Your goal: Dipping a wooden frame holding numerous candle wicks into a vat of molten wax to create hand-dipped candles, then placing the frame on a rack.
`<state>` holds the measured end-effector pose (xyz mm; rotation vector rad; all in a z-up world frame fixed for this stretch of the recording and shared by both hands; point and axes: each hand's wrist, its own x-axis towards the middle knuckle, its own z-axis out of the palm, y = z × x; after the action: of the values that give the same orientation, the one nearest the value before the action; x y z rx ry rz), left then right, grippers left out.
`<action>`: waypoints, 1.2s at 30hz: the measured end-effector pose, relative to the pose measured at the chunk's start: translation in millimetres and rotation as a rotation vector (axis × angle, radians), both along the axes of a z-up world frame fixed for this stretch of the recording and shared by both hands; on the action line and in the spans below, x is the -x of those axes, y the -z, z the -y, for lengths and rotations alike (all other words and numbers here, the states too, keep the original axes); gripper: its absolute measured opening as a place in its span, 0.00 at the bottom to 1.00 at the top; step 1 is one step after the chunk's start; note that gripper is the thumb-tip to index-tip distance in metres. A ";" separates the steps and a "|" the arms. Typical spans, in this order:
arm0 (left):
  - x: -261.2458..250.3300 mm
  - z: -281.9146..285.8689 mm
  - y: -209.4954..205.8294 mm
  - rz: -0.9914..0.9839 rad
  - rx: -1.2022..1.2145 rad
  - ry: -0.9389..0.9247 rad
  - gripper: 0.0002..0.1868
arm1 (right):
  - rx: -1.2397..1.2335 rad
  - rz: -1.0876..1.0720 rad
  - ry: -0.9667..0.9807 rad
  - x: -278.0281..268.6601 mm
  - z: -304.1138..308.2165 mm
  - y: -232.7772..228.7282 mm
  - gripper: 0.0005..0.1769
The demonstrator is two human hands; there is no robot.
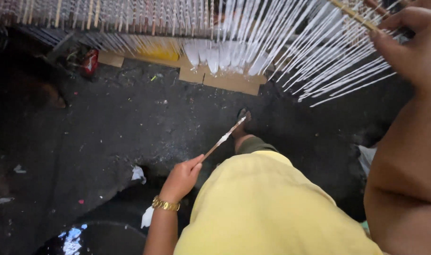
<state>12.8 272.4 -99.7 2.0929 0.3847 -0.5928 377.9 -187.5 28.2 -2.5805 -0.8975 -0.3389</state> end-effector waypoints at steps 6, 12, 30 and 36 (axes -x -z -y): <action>-81.7 -14.9 -23.5 -0.072 0.019 -0.055 0.25 | -0.118 -0.021 0.029 -137.0 35.8 66.1 0.08; -167.6 -17.3 2.2 0.078 0.097 -0.098 0.25 | -0.293 0.014 0.124 -223.7 13.8 82.9 0.09; -331.6 -189.8 -2.6 0.351 0.102 -0.243 0.25 | 0.193 0.094 0.471 -244.6 -221.7 194.1 0.12; -410.0 -275.6 -4.4 0.448 0.094 0.028 0.25 | 0.126 -0.017 0.636 -216.5 -286.2 246.4 0.08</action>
<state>422.8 548.0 -95.3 2.0689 0.0691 -0.1429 594.4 98.7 -218.1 -2.9263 -0.0646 -0.4375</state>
